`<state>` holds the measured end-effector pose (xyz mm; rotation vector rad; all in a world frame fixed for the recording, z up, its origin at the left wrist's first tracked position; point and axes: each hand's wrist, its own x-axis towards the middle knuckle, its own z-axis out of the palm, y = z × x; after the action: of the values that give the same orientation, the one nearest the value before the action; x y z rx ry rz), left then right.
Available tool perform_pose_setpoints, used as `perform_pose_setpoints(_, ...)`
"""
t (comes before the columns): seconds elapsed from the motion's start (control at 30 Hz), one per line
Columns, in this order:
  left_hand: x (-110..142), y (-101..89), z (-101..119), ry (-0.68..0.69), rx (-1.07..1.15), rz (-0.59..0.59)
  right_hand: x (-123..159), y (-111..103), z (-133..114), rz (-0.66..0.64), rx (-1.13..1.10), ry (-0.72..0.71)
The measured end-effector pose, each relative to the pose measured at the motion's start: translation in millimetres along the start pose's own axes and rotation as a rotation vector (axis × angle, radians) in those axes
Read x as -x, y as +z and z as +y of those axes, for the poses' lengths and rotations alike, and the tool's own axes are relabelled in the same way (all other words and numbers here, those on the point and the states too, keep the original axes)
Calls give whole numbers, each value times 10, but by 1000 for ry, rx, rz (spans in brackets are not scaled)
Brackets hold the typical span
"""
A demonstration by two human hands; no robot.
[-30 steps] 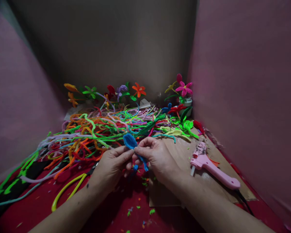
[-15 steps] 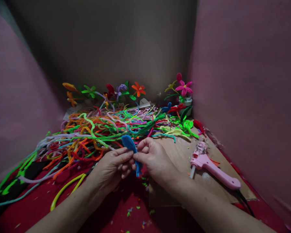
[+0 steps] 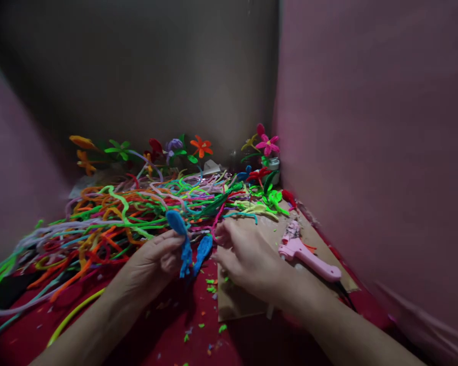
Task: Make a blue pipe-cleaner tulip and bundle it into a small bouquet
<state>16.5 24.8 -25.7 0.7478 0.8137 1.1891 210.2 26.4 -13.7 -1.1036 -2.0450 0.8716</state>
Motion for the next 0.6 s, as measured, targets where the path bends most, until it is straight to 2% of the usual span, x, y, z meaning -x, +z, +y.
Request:
perform_pose_setpoints(0.07, -10, 2, 37, 31, -15, 27, 242, -179, 131, 191, 388, -66)
perform_pose_setpoints(0.13, -13, 3, 60, 28, -45, 40, 473, -334, 324, 322, 686, -48)
perform_pose_setpoints(0.17, -10, 6, 64, 17, -59, 38, 567, -394, 427, 358, 786, -2)
perform_pose_setpoints(0.23, 1, 17, 62, -6, -79, 28, 693, -469, 616, 340, 924, 113)
perform_pose_setpoints(0.3, 18, 38, 52, -12, -91, 26, 743, -485, 756, 302, 976, 226)
perform_pose_setpoints(0.4, 47, 76, 39, -17, -118, 21, 751, -447, 883, 310, 970, 270)
perform_pose_setpoints(0.53, 57, 95, 24, -10, -116, 62, 793, -383, 936, 470, 882, 136)
perform_pose_setpoints(0.6, 45, 79, 16, 6, -103, 94, 808, -361, 869, 581, 735, 59)
